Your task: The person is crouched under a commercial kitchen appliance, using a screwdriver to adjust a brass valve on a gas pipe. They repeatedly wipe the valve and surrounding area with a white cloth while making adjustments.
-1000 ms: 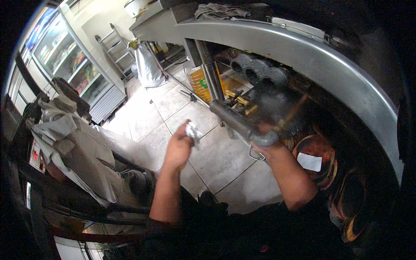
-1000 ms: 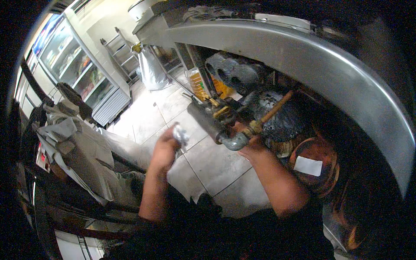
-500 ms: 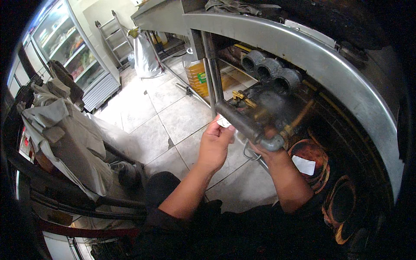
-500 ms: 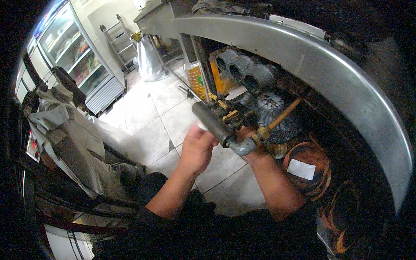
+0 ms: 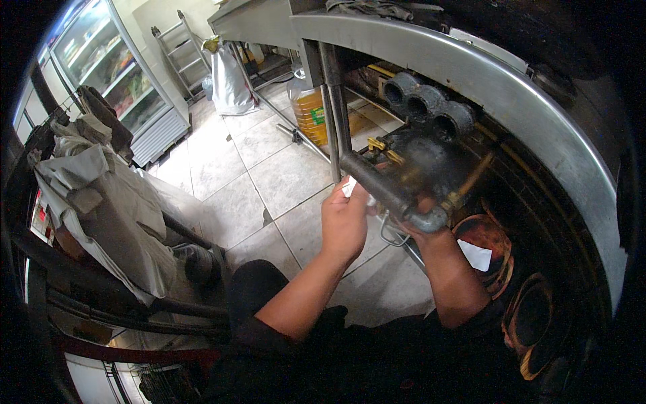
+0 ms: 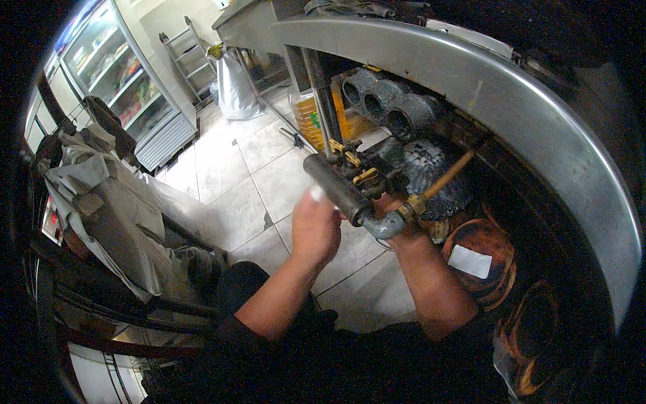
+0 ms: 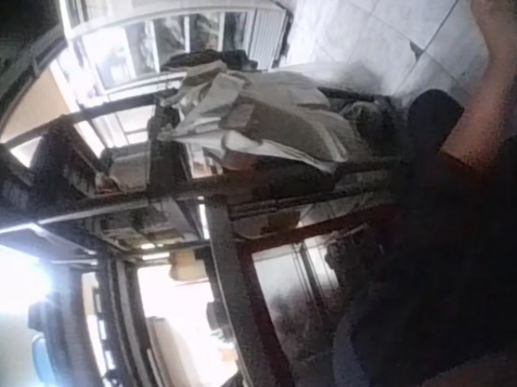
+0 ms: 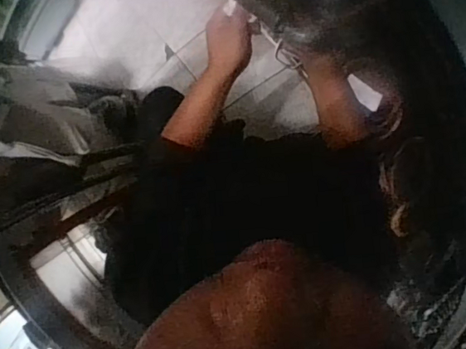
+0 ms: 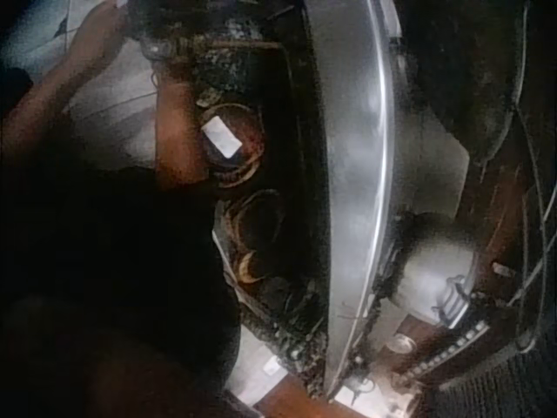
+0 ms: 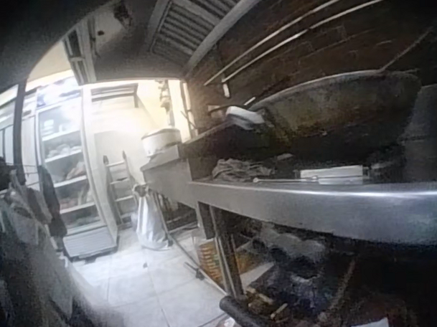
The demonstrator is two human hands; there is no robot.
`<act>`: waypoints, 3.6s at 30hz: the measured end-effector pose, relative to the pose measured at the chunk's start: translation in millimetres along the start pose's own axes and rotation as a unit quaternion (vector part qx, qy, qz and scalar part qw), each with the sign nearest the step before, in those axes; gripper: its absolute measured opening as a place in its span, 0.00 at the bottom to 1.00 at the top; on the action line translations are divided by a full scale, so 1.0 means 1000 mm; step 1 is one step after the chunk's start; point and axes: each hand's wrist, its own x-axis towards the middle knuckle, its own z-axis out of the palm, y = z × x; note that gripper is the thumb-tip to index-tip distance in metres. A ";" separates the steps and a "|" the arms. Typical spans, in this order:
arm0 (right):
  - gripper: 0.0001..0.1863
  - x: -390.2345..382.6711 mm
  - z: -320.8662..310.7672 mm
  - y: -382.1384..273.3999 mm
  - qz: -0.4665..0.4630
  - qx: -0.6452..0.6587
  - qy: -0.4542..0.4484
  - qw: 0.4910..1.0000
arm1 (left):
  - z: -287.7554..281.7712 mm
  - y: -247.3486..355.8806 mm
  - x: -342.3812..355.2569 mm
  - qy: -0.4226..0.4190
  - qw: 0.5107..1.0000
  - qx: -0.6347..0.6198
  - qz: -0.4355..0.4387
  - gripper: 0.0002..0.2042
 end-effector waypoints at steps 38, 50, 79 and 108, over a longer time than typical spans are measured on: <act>0.18 -0.012 -0.045 -0.082 -0.137 0.097 0.138 0.976 | 0.003 0.079 0.032 -0.027 0.999 0.023 0.025 0.12; 0.06 -0.003 -0.002 -0.083 -0.168 0.156 0.074 0.971 | 0.009 0.067 0.028 -0.012 0.998 0.007 0.060 0.12; 0.15 -0.001 -0.048 -0.073 -0.198 -0.231 0.265 0.915 | 0.010 0.067 0.031 -0.019 0.998 -0.005 0.059 0.10; 0.12 -0.004 -0.047 -0.073 -0.192 -0.228 0.239 0.924 | 0.010 0.067 0.031 -0.013 0.998 -0.023 0.056 0.09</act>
